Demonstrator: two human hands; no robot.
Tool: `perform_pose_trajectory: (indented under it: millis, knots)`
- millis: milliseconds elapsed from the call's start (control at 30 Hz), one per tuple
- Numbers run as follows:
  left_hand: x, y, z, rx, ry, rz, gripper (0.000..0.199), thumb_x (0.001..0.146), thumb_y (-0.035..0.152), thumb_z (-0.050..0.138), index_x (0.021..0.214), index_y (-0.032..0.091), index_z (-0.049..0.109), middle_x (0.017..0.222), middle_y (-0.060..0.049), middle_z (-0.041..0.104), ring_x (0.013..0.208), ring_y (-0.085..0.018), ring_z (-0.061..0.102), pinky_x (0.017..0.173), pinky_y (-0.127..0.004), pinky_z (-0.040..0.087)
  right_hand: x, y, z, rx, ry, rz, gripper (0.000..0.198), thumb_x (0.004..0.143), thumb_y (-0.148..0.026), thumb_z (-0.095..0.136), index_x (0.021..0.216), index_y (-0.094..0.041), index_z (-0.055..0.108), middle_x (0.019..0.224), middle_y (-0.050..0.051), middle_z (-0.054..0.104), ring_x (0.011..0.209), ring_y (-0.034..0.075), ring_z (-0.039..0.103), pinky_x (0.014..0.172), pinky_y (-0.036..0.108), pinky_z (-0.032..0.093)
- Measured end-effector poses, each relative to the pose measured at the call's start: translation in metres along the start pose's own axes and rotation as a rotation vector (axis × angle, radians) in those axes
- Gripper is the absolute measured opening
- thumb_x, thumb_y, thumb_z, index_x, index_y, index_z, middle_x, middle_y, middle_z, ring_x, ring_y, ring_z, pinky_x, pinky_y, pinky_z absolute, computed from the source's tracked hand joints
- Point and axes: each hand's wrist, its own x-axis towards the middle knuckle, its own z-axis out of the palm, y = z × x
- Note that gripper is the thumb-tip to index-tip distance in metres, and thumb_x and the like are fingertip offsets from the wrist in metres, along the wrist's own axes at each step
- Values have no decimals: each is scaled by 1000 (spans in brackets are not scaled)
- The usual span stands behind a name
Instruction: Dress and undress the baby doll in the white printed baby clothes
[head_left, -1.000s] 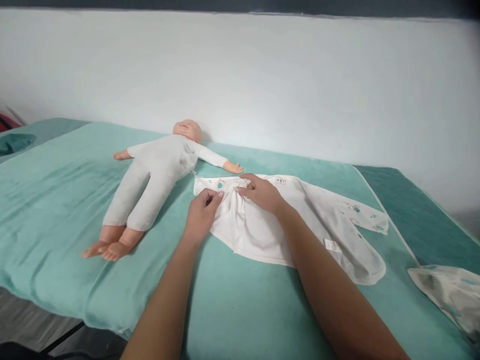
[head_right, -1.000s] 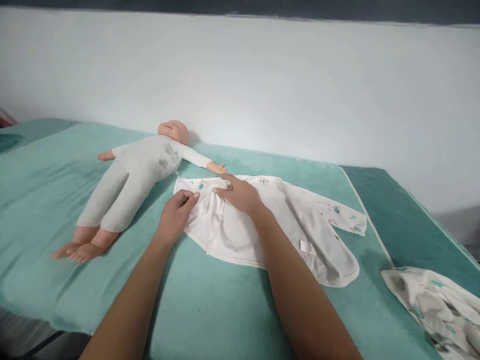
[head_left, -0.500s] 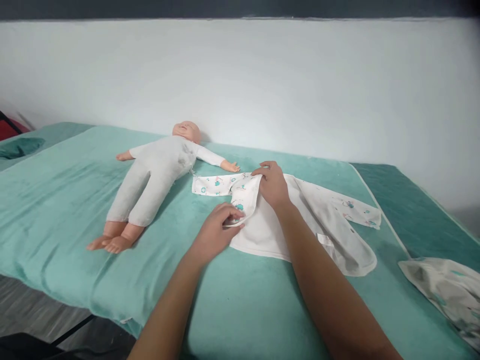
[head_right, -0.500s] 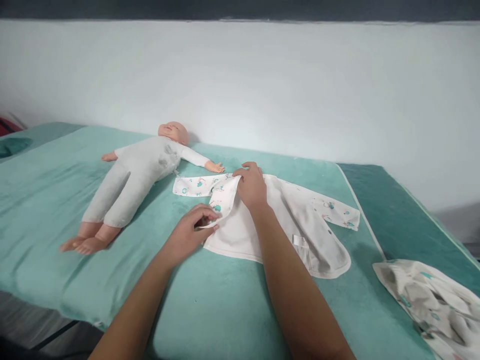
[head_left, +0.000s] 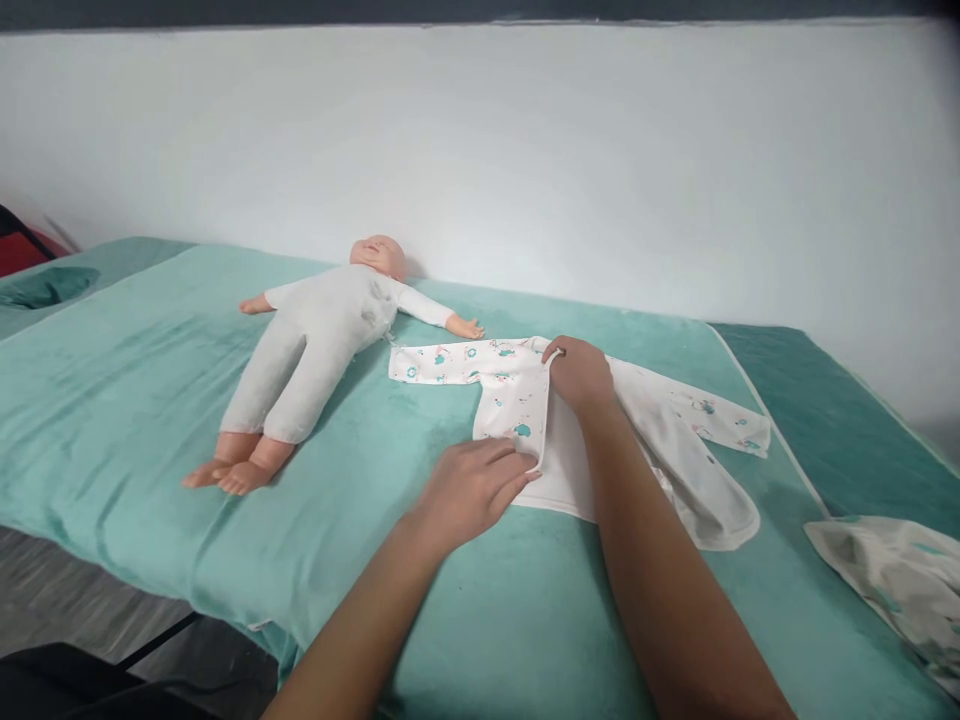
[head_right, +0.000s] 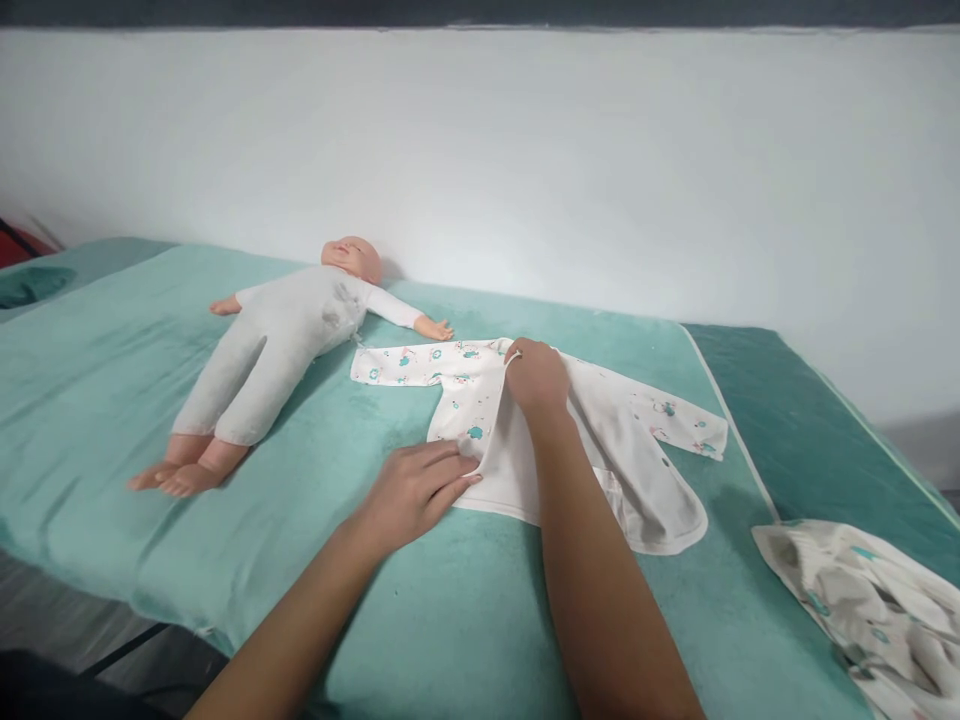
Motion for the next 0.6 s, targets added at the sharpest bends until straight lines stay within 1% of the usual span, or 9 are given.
perform_pose_trajectory:
  millis: [67,167,267,367,433,500,533,600]
  knots:
    - [2,3,1,37,13,24,25,101,30,45,96,19,67,79,-2,68,73,-13,65,63,-26,47,1,0,1,73,4,25,27,69,-17,46,78,-26,70,74,6,65,62,22,53,60,33,41]
    - [5,7,4,94,42,56,24,100,29,47,96,19,67,79,-2,68,72,-14,64,63,-27,47,4,3,5,165,-10,29,28,70,-16,44,78,-26,69,71,4,66,58,19,51,56,31,38]
    - [7,11,8,83,58,64,22,100,26,46,96,17,67,80,-2,69,72,-14,64,64,-27,48,10,10,12,240,-19,49,29,69,-14,43,79,-23,69,78,5,70,62,19,57,59,31,42]
    - [9,16,11,57,46,57,23,101,26,44,100,17,65,84,-3,70,74,-14,65,65,-26,49,17,16,17,417,-59,114,30,68,-14,44,84,-20,69,96,7,74,70,20,64,64,31,48]
    - [10,19,13,54,20,49,25,102,28,42,101,18,65,86,-3,70,76,-14,66,65,-26,49,19,16,19,519,-84,163,29,71,-18,45,88,-19,68,106,9,73,75,20,66,66,32,52]
    - [11,22,14,52,2,28,27,103,29,39,102,19,64,88,-3,70,79,-14,67,66,-25,50,19,14,19,489,-83,164,27,77,-27,48,93,-18,68,107,10,73,81,22,67,70,34,53]
    - [11,23,14,50,0,17,28,103,30,38,102,19,64,89,-4,70,80,-14,67,66,-25,50,18,12,19,425,-76,139,28,79,-33,51,96,-18,68,106,10,73,84,24,67,72,35,52]
    - [12,24,15,45,0,4,29,103,30,38,101,19,64,89,-3,70,80,-13,67,66,-25,49,16,9,18,261,-75,68,37,77,-45,58,104,-20,67,102,9,73,88,26,66,79,38,51]
